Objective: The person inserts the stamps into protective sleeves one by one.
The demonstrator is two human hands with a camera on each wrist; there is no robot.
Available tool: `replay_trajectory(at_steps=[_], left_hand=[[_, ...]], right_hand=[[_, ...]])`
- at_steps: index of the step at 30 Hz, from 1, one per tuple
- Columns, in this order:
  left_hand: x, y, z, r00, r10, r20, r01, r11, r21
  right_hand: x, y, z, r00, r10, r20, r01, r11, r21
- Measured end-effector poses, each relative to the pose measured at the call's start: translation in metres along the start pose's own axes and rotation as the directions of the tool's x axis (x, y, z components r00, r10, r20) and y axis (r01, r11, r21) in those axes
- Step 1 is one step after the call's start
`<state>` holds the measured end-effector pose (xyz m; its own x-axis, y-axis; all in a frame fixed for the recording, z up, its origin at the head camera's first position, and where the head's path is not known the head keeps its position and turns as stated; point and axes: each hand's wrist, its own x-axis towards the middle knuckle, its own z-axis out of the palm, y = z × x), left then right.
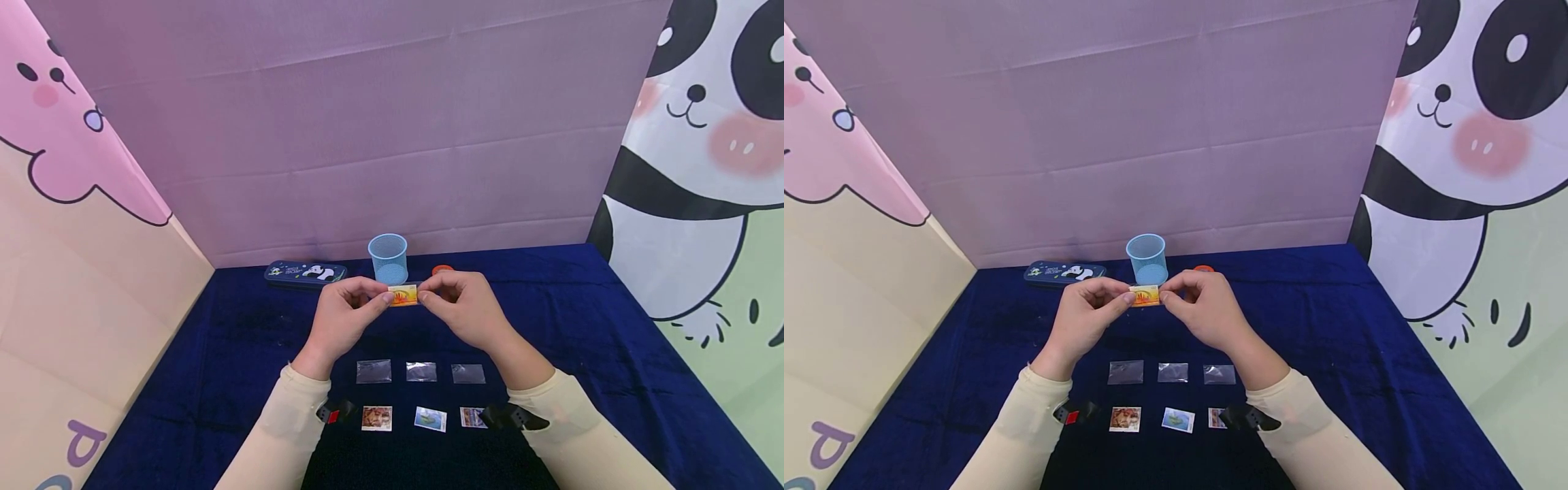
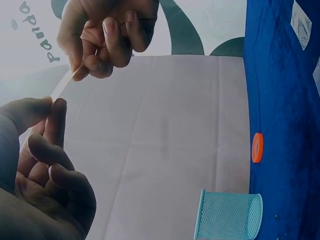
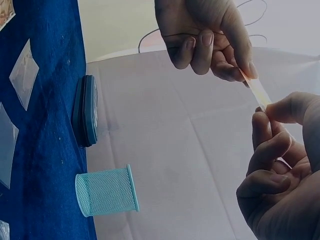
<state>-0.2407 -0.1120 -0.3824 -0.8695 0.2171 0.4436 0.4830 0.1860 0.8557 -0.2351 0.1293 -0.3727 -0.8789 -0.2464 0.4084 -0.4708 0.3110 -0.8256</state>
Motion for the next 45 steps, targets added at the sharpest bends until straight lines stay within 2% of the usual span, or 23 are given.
replay_trajectory(at_steps=[19, 27, 33, 38, 45], left_hand=[[0.003, -0.001, -0.007, 1.000, 0.018, -0.011, -0.018, 1.000, 0.009], [0.001, -0.006, -0.015, 0.999, -0.013, -0.031, 0.014, 0.999, 0.035], [-0.002, -0.012, -0.024, 0.998, -0.032, -0.049, 0.036, 0.996, 0.083], [-0.010, -0.022, -0.031, 0.996, -0.074, -0.054, 0.080, 0.990, 0.116], [-0.020, -0.036, -0.046, 0.993, -0.105, -0.060, 0.112, 0.985, 0.128]], right_hand=[[0.006, 0.000, 0.003, 1.000, -0.003, 0.002, 0.002, 0.999, 0.047], [0.007, 0.002, 0.005, 1.000, 0.002, 0.018, -0.002, 1.000, 0.015], [0.005, 0.008, 0.006, 0.997, 0.019, 0.075, -0.016, 0.999, -0.032], [0.000, 0.015, 0.010, 0.991, 0.021, 0.135, -0.010, 0.996, -0.086], [-0.010, 0.026, 0.018, 0.982, 0.044, 0.185, -0.024, 0.994, -0.108]])
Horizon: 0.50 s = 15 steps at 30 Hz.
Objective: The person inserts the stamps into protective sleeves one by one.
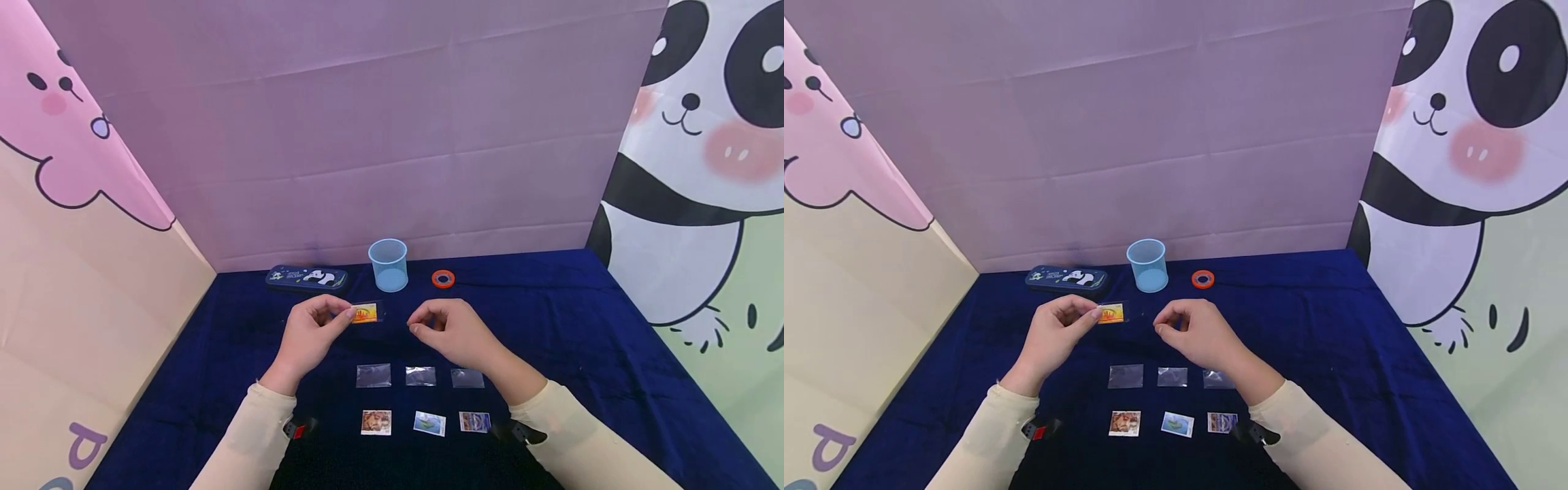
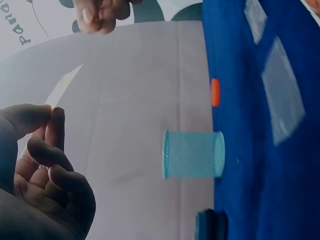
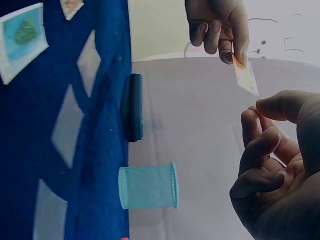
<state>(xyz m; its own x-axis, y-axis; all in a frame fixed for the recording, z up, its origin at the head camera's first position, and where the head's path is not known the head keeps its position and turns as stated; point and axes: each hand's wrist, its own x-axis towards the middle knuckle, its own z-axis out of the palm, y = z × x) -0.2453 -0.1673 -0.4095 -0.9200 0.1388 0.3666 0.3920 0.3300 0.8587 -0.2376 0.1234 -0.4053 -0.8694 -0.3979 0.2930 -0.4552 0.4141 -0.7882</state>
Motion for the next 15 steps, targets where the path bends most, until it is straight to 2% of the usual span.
replay_trajectory(at_steps=[7, 15], left_hand=[[-0.012, -0.015, -0.017, 0.997, -0.070, -0.022, 0.071, 0.996, 0.058], [-0.024, -0.037, -0.032, 0.990, -0.127, -0.055, 0.132, 0.986, 0.103]], right_hand=[[-0.006, 0.006, 0.015, 0.999, 0.012, 0.052, -0.011, 1.000, -0.019], [-0.012, 0.010, 0.029, 0.994, 0.006, 0.107, -0.007, 1.000, 0.009]])
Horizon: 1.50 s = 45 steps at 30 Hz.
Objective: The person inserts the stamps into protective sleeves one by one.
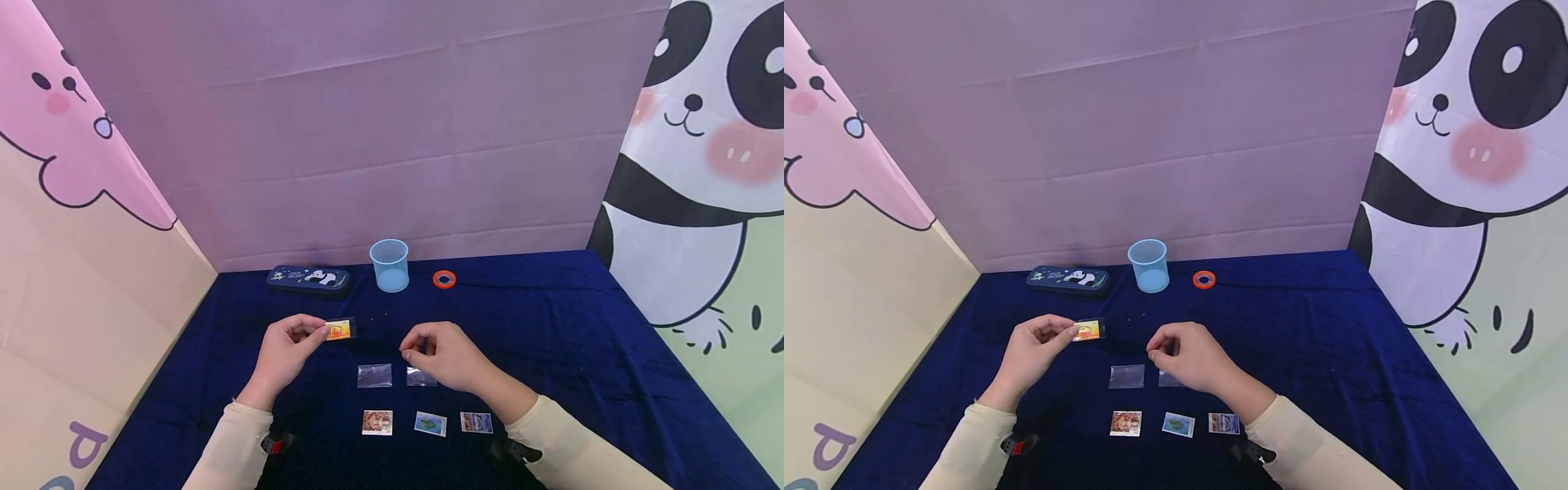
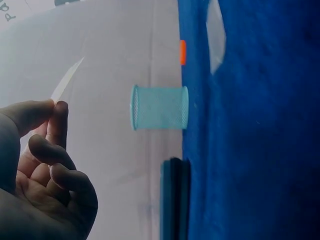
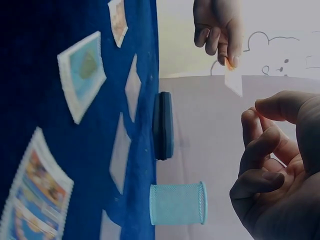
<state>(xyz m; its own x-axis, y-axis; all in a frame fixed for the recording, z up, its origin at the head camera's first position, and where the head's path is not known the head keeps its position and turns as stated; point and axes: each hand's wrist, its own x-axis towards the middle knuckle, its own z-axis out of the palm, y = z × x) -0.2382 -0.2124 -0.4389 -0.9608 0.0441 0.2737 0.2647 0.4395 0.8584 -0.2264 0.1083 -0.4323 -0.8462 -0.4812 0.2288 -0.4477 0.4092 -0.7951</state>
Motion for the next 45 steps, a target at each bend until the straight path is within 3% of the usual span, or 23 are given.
replay_trajectory(at_steps=[6, 13, 26, 36, 45], left_hand=[[-0.003, -0.018, -0.003, 0.998, -0.054, -0.010, 0.054, 0.998, -0.014], [-0.006, -0.036, -0.002, 0.995, -0.102, 0.024, 0.102, 0.995, -0.002], [-0.008, -0.049, -0.008, 0.980, -0.169, 0.104, 0.163, 0.984, 0.068], [-0.008, -0.057, -0.014, 0.960, -0.241, 0.145, 0.222, 0.965, 0.136], [-0.008, -0.066, -0.016, 0.947, -0.247, 0.207, 0.218, 0.964, 0.155]], right_hand=[[-0.003, 0.005, 0.010, 1.000, 0.006, 0.018, -0.006, 1.000, 0.005], [-0.004, 0.009, 0.018, 0.998, 0.033, 0.054, -0.033, 0.999, 0.009], [-0.006, 0.012, 0.032, 0.989, 0.056, 0.139, -0.052, 0.998, -0.037], [-0.007, 0.012, 0.039, 0.974, 0.063, 0.219, -0.053, 0.997, -0.053], [-0.008, 0.014, 0.046, 0.954, 0.111, 0.280, -0.086, 0.991, -0.098]])
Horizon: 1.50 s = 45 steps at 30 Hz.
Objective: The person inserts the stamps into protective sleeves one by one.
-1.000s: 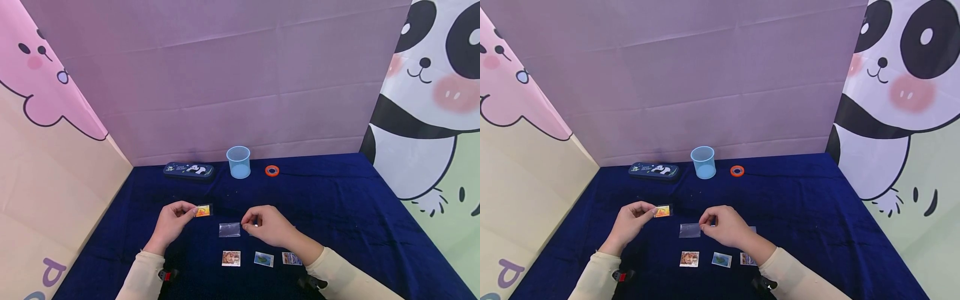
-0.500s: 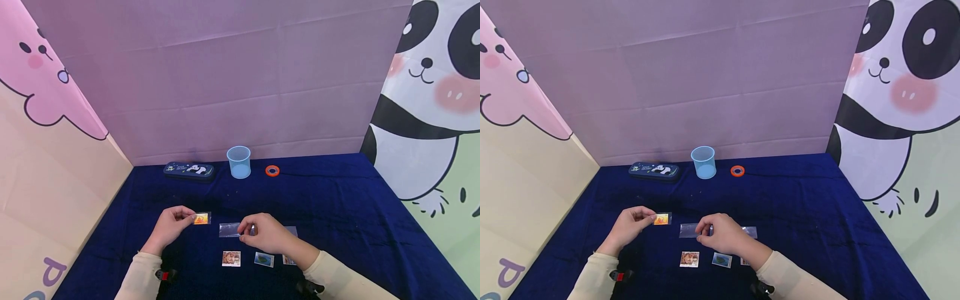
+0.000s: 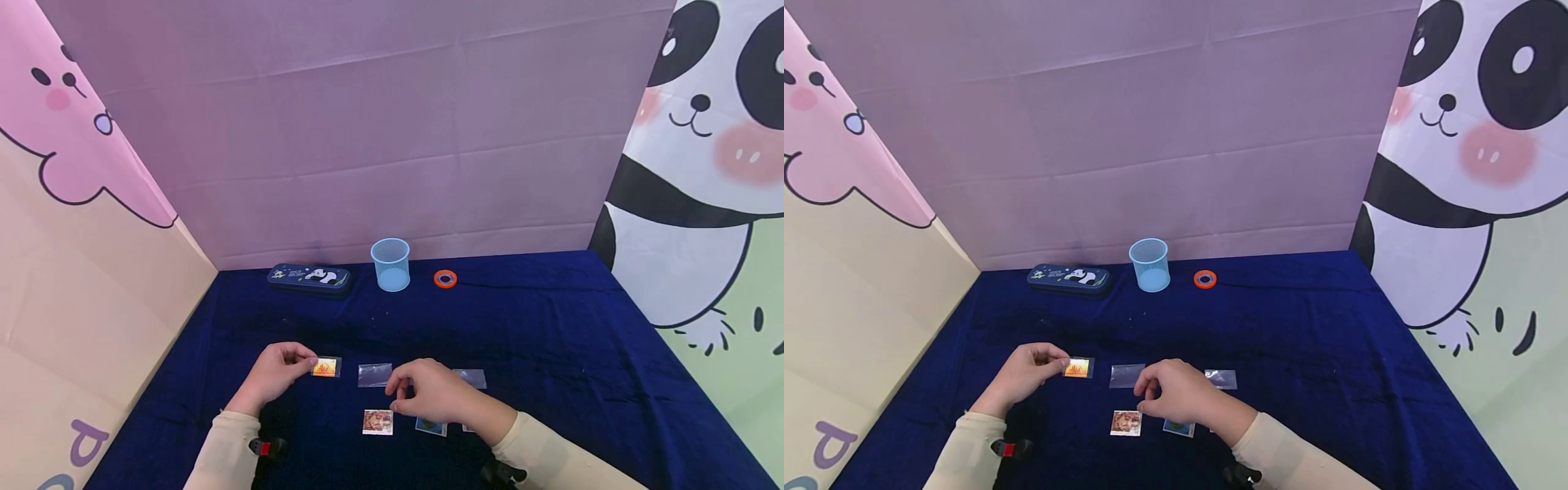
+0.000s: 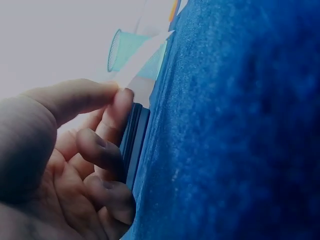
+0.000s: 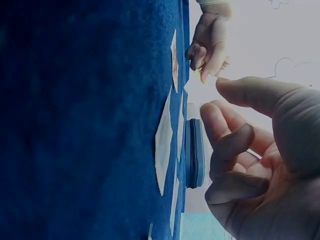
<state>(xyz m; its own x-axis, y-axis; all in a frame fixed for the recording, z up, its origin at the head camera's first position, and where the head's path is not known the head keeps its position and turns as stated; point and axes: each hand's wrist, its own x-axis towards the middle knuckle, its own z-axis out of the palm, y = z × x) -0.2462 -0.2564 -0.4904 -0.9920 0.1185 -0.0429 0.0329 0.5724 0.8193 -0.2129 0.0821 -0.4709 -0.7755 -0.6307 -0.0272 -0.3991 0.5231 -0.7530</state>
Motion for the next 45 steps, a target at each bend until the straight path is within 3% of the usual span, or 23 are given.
replay_trajectory(at_steps=[18, 31, 45], left_hand=[[-0.001, -0.008, -0.005, 0.999, -0.023, 0.023, 0.022, 0.998, 0.058], [-0.005, -0.004, -0.007, 0.999, -0.037, 0.023, 0.034, 0.992, 0.120], [-0.004, -0.011, -0.007, 0.999, -0.039, 0.012, 0.037, 0.991, 0.128]], right_hand=[[-0.002, 0.002, 0.002, 1.000, -0.004, 0.022, 0.007, 0.993, -0.114], [0.002, -0.003, 0.011, 0.997, -0.046, 0.056, 0.059, 0.964, -0.260], [0.005, -0.009, 0.019, 0.999, 0.025, 0.045, -0.011, 0.954, -0.300]])
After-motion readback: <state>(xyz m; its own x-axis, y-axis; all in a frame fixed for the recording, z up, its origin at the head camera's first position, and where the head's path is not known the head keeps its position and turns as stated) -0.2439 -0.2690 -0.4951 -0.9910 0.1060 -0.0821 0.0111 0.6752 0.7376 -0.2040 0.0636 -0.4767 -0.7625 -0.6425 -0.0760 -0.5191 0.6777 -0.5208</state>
